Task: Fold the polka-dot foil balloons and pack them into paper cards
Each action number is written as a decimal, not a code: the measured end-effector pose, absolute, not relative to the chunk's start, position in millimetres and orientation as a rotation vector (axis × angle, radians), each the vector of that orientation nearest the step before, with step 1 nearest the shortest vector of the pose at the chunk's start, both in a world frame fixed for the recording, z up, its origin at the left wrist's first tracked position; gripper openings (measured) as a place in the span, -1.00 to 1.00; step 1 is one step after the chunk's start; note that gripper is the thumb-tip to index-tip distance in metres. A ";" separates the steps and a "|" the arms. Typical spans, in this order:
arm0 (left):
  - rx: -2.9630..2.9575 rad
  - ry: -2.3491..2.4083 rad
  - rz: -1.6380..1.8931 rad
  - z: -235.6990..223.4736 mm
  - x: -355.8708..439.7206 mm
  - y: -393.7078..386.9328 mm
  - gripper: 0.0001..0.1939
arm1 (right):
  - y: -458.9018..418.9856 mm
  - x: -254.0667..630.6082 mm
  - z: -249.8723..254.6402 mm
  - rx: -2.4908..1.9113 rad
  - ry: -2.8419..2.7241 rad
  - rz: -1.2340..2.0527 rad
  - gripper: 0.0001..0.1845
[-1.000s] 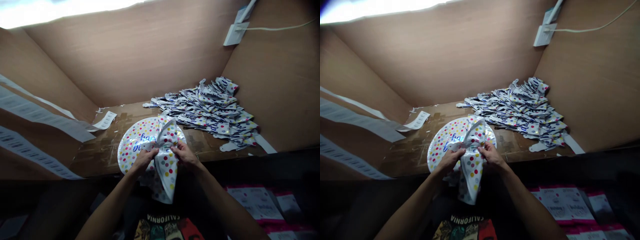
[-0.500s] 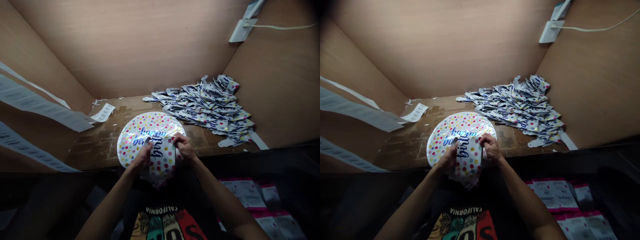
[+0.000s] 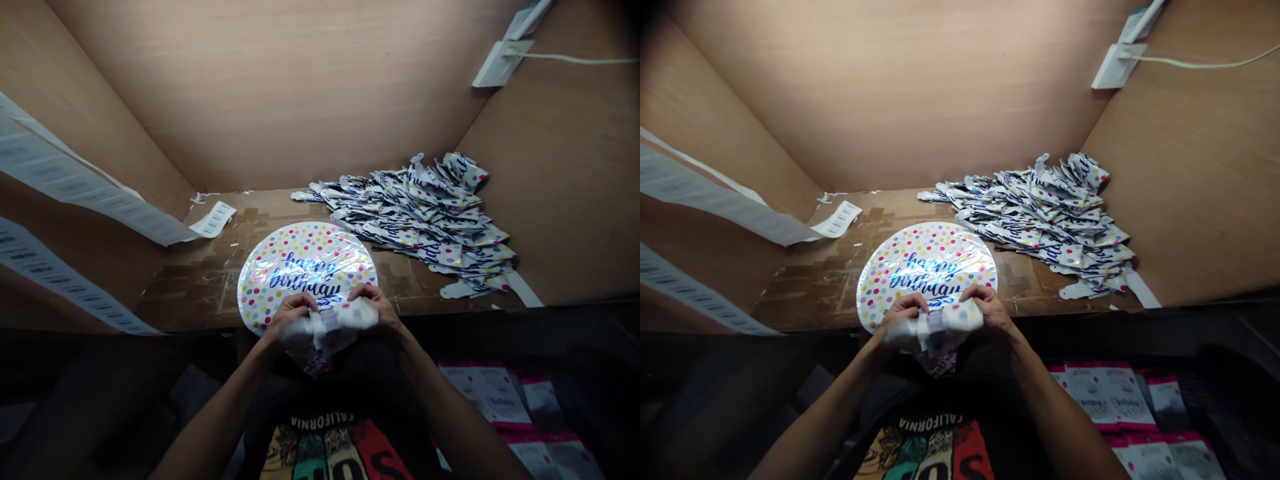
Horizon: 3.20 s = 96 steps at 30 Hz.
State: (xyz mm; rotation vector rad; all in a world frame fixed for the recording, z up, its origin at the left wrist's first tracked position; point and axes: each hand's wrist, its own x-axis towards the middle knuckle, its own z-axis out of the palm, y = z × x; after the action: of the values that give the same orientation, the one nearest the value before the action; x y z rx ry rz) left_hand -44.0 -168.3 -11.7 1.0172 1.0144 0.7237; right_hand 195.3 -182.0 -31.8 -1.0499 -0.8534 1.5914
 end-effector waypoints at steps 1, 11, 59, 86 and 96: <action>1.004 0.986 0.702 -9.0 -45.9 -165.0 -0.66 | -179.7 198.2 -31.7 -1.073 -0.917 1.550 -0.83; 1.863 1.086 0.787 18.7 -18.8 -161.7 -0.34 | -164.5 200.0 -22.1 -1.115 -0.939 1.557 -0.50; 2.319 1.337 0.599 -14.4 -99.6 -137.1 -0.32 | -84.0 154.5 -10.8 -1.277 -2.190 1.366 -0.68; 2.466 1.336 0.439 -42.5 -200.1 -111.7 -0.59 | -149.8 252.2 -47.4 -1.177 -2.629 0.352 -0.58; 2.044 2.061 0.168 -15.9 -168.7 -5.9 -0.58 | -26.1 252.9 -30.7 -1.988 -1.925 0.568 -0.66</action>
State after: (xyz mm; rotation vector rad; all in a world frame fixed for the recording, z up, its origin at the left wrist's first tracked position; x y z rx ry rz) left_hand -168.7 -5.9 -15.9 2.0439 2.0608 0.1675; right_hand 252.9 -26.1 -30.7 -1.9880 -1.9253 0.5685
